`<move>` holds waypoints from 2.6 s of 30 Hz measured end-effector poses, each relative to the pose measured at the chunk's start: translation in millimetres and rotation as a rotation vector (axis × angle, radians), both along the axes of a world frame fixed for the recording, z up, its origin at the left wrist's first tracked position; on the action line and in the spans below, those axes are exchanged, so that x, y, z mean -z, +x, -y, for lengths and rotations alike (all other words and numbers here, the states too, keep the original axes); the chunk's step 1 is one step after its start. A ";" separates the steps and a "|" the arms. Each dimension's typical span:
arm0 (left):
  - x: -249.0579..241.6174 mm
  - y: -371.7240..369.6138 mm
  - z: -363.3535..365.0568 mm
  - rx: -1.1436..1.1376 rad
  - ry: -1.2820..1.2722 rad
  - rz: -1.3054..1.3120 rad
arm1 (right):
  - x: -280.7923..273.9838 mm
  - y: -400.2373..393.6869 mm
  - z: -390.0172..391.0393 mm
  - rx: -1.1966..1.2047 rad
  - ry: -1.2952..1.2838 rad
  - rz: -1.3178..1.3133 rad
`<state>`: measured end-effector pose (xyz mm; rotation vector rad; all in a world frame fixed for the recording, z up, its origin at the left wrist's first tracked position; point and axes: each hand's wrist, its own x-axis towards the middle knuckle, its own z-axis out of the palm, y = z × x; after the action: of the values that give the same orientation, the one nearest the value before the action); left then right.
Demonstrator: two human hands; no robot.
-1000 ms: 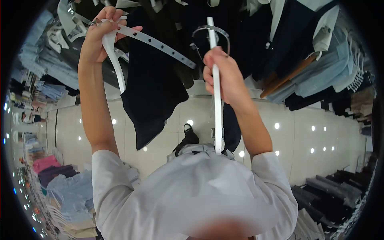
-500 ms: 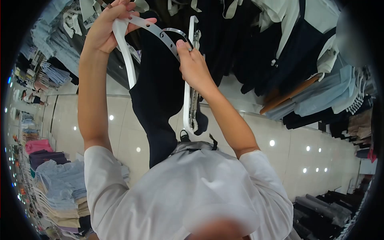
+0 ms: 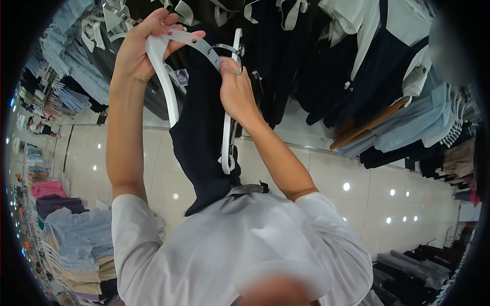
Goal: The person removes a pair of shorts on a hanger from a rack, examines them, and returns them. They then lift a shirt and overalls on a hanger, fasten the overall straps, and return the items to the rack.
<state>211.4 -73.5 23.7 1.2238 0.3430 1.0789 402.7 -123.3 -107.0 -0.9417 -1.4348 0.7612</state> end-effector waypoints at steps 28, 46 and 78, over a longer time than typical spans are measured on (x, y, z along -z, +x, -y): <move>29.7 26.9 57.8 -0.170 -0.048 -0.176 | 26.7 3.5 39.3 0.133 -0.126 0.140; 51.1 35.9 53.3 0.070 0.003 -0.045 | 43.9 11.6 49.7 0.165 -0.191 0.378; -146.8 112.6 -49.2 0.053 0.309 -0.015 | -229.9 111.8 -151.1 0.528 0.302 0.241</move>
<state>324.1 -24.3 170.5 1.5067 0.1572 1.1039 514.5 27.8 123.0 -1.1307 -1.3672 0.0396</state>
